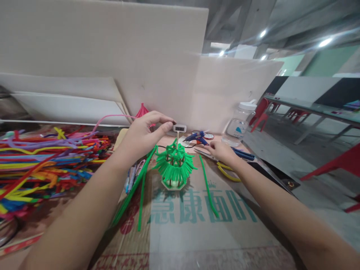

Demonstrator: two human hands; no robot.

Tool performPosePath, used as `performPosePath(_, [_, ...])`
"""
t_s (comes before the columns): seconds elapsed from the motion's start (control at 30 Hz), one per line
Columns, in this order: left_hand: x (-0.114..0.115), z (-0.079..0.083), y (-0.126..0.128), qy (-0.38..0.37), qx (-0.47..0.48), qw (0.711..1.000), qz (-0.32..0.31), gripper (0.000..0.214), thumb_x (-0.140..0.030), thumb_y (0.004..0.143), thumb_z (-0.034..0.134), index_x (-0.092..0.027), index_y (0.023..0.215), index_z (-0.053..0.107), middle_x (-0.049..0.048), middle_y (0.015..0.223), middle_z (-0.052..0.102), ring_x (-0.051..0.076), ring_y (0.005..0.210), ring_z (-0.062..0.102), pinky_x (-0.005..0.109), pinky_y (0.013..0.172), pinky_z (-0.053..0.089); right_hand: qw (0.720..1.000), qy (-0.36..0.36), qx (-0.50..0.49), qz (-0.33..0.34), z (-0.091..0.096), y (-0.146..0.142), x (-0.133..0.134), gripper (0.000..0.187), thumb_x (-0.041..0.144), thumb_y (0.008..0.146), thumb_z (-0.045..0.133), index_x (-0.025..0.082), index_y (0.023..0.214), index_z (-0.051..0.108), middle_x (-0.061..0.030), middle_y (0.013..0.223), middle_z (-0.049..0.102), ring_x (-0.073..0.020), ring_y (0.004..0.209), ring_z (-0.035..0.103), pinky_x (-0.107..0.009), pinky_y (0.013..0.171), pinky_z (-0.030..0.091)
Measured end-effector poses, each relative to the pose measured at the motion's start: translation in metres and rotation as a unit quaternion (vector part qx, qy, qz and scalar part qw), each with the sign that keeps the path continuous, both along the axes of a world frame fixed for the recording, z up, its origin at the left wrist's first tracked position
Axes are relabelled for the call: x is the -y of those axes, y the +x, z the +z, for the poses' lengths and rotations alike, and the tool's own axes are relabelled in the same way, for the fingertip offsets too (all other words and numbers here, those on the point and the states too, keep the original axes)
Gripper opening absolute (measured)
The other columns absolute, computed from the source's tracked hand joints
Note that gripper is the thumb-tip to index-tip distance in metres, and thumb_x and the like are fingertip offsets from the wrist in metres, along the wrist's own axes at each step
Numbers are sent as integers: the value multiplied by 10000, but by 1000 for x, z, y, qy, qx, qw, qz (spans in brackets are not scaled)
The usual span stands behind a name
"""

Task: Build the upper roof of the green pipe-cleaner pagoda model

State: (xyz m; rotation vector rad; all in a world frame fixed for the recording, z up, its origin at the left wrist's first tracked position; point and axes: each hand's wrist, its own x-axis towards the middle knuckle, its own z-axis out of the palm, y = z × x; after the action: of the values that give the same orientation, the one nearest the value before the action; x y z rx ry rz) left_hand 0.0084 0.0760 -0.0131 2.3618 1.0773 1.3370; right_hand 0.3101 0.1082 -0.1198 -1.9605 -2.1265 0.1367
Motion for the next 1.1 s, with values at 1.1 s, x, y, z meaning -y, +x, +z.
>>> performPosePath(1.1, [-3, -10, 14, -2, 20, 998, -61, 152, -282, 899, 667, -163, 935, 755, 30, 961, 744, 169, 905, 669, 278, 859, 501, 924, 140, -307, 179, 60, -92, 103, 223, 268, 942, 548, 194, 731, 552, 26, 620, 584, -96, 550, 501, -244, 529, 348])
